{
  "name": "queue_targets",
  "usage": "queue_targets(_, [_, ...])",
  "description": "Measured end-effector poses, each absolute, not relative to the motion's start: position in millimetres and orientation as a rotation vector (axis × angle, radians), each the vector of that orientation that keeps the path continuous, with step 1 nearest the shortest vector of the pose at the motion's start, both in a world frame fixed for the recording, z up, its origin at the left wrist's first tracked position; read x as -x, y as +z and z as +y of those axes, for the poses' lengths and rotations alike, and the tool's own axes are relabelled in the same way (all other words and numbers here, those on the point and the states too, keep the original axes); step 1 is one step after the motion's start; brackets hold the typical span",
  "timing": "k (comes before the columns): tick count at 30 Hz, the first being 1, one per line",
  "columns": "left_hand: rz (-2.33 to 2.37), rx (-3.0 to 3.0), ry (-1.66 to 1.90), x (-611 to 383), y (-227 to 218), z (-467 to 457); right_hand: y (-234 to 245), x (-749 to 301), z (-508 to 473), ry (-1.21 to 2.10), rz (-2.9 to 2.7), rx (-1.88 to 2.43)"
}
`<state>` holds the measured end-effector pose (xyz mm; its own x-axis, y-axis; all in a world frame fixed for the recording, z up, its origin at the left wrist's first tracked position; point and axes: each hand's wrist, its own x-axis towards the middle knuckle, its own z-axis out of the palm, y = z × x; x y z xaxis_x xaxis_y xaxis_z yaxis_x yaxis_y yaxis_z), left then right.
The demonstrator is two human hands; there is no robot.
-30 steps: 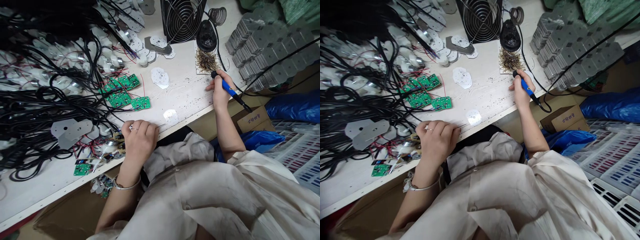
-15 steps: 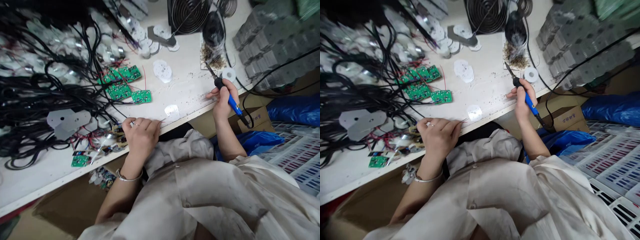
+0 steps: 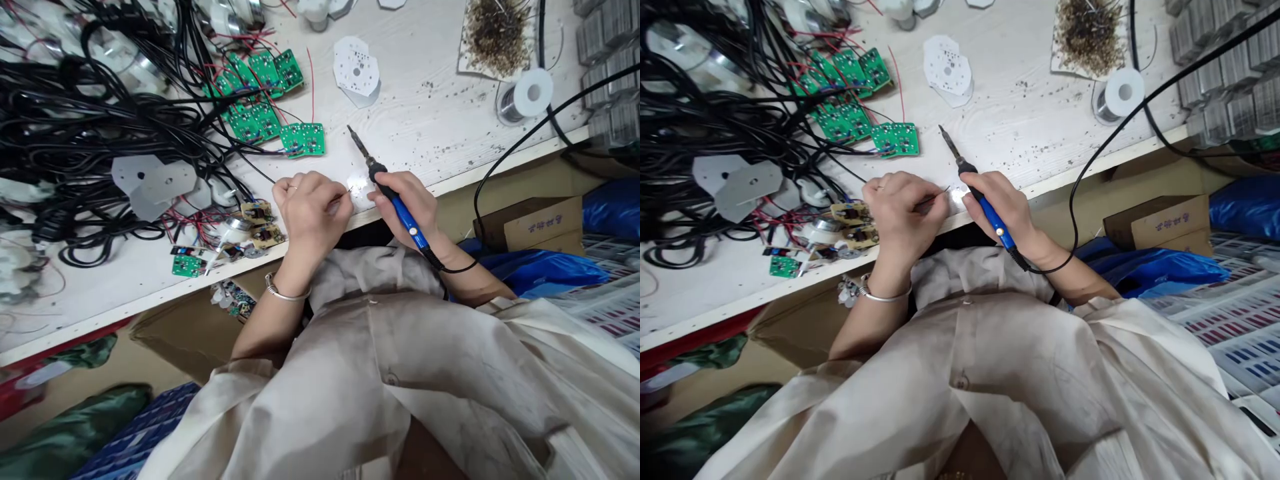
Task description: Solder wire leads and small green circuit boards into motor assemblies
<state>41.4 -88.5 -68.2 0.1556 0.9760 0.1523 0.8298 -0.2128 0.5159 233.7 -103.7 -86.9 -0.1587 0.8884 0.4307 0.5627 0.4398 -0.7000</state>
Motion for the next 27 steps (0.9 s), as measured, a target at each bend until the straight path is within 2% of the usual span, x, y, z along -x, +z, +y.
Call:
queue_targets(7, [1.586, -2.093, 0.579, -43.7, -61.9, -81.2, -76.8, -235.5, -106.5, 0.575, -1.779, 1.294])
queue_targets(11, [1.555, -2.076, 0.651, -42.5, -66.0, -75.6, -70.8, -235.3, -111.9, 0.800, -1.409, 1.329])
queue_targets(15, [1.522, -2.070, 0.743, -41.0, -69.2, -74.5, -75.3, -242.2, -113.8, 0.716, -1.080, 1.271])
queue_targets(27, [1.509, -2.033, 0.752, -40.3, -65.0, -74.0, -80.5, -256.1, -118.4, 0.760, -1.314, 1.332])
